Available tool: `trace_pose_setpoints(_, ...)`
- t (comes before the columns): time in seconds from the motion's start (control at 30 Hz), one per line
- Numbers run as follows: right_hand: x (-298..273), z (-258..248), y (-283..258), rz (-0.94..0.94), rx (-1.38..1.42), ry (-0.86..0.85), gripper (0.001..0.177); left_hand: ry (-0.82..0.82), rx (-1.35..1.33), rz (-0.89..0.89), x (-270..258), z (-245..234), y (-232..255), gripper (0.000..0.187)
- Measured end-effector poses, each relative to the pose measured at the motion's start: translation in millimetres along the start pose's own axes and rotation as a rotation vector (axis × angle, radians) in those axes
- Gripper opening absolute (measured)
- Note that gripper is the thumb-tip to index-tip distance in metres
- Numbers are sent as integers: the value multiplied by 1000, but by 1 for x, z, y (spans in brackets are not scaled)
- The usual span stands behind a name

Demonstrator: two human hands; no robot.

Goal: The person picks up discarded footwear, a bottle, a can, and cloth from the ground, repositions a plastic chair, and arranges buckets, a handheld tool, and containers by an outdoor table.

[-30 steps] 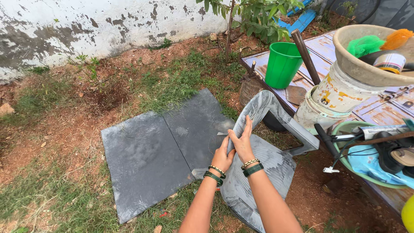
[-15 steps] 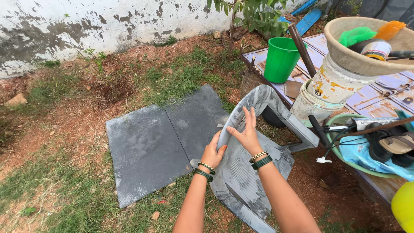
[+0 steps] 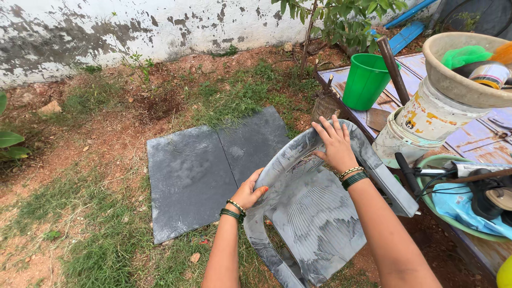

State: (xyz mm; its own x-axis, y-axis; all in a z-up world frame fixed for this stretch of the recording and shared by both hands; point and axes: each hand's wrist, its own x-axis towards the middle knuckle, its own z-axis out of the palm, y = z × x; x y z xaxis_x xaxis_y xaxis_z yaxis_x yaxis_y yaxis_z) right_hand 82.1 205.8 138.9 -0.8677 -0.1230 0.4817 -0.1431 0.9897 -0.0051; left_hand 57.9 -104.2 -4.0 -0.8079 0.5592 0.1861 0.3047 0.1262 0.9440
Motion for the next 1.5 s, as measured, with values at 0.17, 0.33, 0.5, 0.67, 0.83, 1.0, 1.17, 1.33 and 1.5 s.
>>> trace_pose_setpoints(0.17,-2,12,-4,-105,100,112,89,122,159,-127,-16,-19,1,61)
trace_pose_setpoints(0.33,-9,9,-16,-15,94,215,86,358,559,-59,3,7,33,64)
trace_pose_setpoints(0.5,-20,4,-20,10,46,243,87,536,770,-172,43,65,97,83)
trace_pose_setpoints(0.67,-32,0,-19,26,26,263,88,628,773,-104,57,89,114,83)
trace_pose_setpoints(0.83,-41,-2,-19,84,2,281,86,628,773,-28,68,86,94,80)
trace_pose_setpoints(1.0,-44,2,-30,95,-9,295,83,591,746,6,70,69,79,80)
trace_pose_setpoints(1.17,-41,6,-47,109,-37,290,83,537,744,20,68,50,70,82)
trace_pose_setpoints(1.33,-34,6,-68,99,-84,287,83,521,728,20,61,29,60,83)
trace_pose_setpoints(1.5,-25,1,-73,52,-184,219,85,483,729,6,59,10,50,81)
